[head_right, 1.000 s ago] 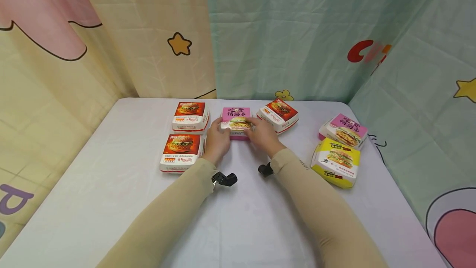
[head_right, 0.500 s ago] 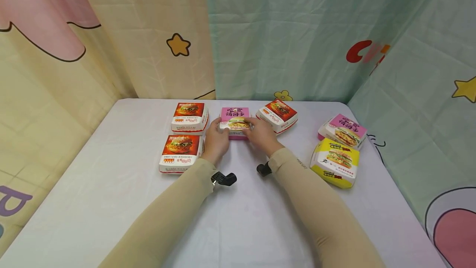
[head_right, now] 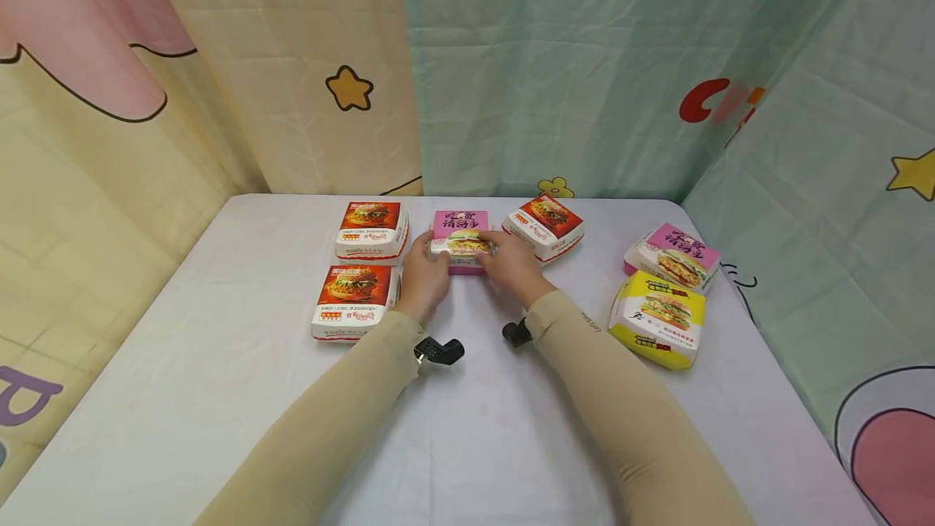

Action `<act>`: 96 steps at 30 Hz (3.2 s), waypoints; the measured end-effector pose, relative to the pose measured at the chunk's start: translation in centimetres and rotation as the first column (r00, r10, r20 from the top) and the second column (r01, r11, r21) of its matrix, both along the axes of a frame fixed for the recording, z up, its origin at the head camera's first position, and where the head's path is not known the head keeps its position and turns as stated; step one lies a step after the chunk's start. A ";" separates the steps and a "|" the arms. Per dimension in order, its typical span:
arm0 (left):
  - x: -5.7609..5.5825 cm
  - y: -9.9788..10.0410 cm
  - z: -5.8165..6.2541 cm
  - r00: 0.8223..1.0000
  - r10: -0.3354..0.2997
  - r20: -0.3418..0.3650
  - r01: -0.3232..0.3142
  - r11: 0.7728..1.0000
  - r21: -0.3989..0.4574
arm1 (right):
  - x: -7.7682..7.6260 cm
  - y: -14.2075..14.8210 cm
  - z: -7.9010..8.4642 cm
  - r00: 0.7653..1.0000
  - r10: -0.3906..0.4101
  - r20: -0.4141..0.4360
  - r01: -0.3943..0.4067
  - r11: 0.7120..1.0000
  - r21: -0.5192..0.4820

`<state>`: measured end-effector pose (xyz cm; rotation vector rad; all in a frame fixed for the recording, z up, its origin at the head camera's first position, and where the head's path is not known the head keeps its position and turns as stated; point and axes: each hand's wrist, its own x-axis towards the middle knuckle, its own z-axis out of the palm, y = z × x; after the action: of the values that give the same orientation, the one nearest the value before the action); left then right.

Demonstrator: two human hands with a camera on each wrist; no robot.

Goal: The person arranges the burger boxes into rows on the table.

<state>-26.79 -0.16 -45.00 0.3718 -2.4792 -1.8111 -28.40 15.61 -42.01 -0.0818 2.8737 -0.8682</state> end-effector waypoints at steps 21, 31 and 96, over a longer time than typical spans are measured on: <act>0.0 -0.1 0.1 1.000 0.000 0.002 0.000 1.000 -0.014 | -0.1 -0.5 0.0 1.000 -0.013 0.004 0.013 1.000 -0.001; -0.2 -0.1 0.0 1.000 0.006 -0.006 -0.006 1.000 0.001 | -0.3 -0.6 0.2 1.000 -0.012 0.020 0.012 1.000 -0.008; 0.0 -0.4 0.5 0.999 0.039 -0.024 -0.040 0.999 -0.018 | -0.6 -0.5 -0.5 1.000 -0.010 -0.008 0.009 0.998 -0.065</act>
<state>-26.82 -0.51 -44.52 0.3932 -2.4531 -1.7665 -28.99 15.08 -42.46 -0.0785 2.8558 -0.9650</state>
